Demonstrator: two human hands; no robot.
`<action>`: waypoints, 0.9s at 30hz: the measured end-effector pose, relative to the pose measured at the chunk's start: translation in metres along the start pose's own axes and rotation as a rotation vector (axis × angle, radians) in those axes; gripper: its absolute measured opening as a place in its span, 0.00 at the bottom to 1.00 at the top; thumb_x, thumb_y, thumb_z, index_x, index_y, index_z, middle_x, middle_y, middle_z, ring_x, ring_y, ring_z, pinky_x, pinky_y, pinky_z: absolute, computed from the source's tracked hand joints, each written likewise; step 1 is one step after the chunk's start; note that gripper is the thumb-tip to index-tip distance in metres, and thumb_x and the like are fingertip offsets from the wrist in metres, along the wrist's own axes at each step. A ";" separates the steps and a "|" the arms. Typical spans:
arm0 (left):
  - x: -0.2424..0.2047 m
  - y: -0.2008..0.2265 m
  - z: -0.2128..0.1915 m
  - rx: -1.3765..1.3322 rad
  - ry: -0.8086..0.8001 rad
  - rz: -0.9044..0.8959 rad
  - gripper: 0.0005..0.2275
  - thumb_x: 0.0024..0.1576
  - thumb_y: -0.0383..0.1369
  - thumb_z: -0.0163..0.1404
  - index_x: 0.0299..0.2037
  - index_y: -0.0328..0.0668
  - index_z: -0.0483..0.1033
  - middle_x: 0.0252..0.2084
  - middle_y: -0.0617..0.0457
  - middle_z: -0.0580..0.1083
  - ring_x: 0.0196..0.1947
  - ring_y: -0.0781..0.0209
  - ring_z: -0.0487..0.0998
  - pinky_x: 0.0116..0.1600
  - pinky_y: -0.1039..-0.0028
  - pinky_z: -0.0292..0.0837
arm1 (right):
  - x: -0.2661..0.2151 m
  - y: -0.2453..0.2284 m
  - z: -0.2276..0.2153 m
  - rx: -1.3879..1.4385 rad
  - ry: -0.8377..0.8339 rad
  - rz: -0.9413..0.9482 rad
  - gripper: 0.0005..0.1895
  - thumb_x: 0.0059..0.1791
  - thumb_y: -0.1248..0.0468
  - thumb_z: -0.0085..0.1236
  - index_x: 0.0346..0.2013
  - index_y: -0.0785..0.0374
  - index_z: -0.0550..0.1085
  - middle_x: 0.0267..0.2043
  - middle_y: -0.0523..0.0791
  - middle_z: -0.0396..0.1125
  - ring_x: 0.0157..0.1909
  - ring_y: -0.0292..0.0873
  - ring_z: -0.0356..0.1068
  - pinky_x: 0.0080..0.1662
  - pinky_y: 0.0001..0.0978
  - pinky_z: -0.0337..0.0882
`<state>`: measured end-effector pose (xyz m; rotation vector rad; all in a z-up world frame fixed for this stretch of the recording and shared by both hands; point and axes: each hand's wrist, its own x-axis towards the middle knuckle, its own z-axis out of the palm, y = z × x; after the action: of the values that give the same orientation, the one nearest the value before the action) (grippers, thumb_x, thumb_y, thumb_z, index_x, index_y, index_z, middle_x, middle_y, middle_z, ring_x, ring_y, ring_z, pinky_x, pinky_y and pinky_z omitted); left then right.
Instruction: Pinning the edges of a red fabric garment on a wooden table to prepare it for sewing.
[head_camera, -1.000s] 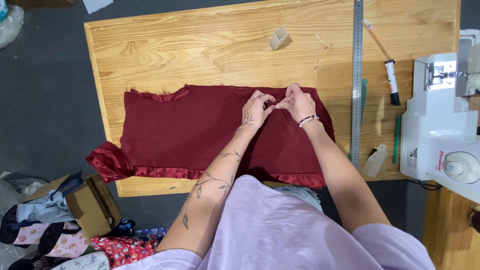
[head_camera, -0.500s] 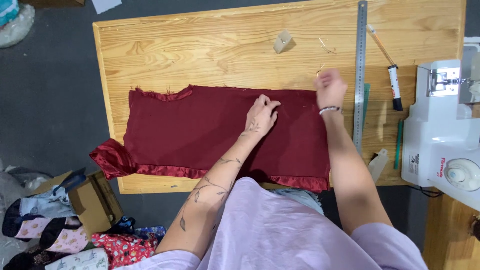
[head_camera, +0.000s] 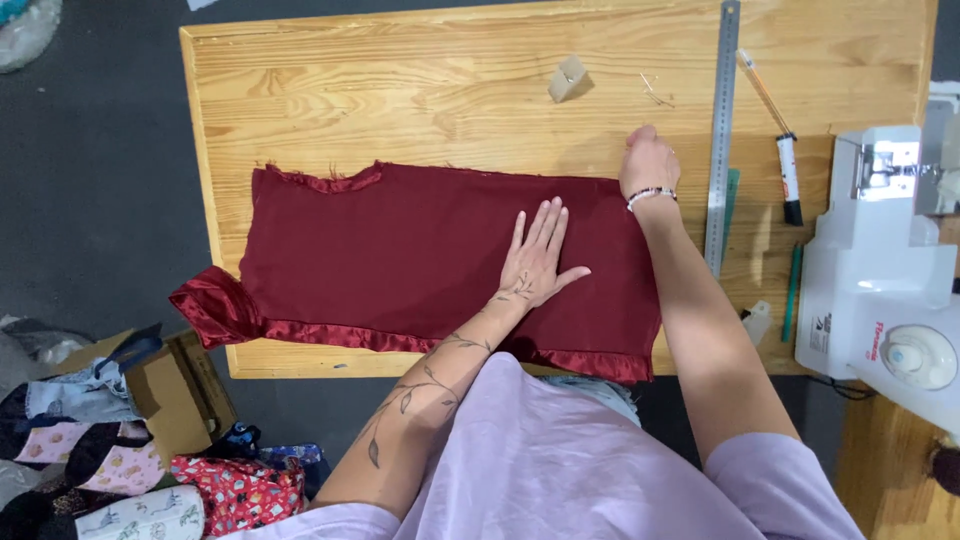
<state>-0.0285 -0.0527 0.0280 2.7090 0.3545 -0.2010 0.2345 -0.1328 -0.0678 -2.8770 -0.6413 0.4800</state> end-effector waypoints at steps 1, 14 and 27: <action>0.001 -0.003 -0.001 0.002 0.003 -0.005 0.43 0.59 0.65 0.34 0.75 0.38 0.45 0.78 0.44 0.45 0.79 0.53 0.41 0.79 0.52 0.29 | -0.003 0.000 -0.002 0.001 0.000 -0.006 0.07 0.53 0.62 0.55 0.44 0.52 0.67 0.43 0.49 0.73 0.51 0.57 0.73 0.52 0.52 0.70; -0.027 -0.104 -0.004 0.010 0.236 -0.066 0.37 0.61 0.57 0.45 0.73 0.39 0.54 0.77 0.41 0.49 0.77 0.47 0.47 0.76 0.45 0.39 | -0.067 -0.003 -0.043 0.562 0.215 -0.290 0.03 0.56 0.68 0.55 0.44 0.64 0.74 0.38 0.53 0.71 0.42 0.51 0.73 0.42 0.40 0.74; -0.013 -0.118 -0.015 0.073 0.114 -0.015 0.38 0.60 0.61 0.41 0.76 0.49 0.47 0.78 0.43 0.45 0.78 0.49 0.42 0.77 0.43 0.32 | -0.044 0.054 -0.008 -0.024 0.456 -0.416 0.06 0.51 0.61 0.55 0.39 0.51 0.79 0.29 0.44 0.67 0.37 0.48 0.72 0.42 0.40 0.73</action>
<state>-0.0724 0.0556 0.0004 2.7978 0.4075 -0.0642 0.2203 -0.2009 -0.0602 -2.6188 -1.1099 -0.2343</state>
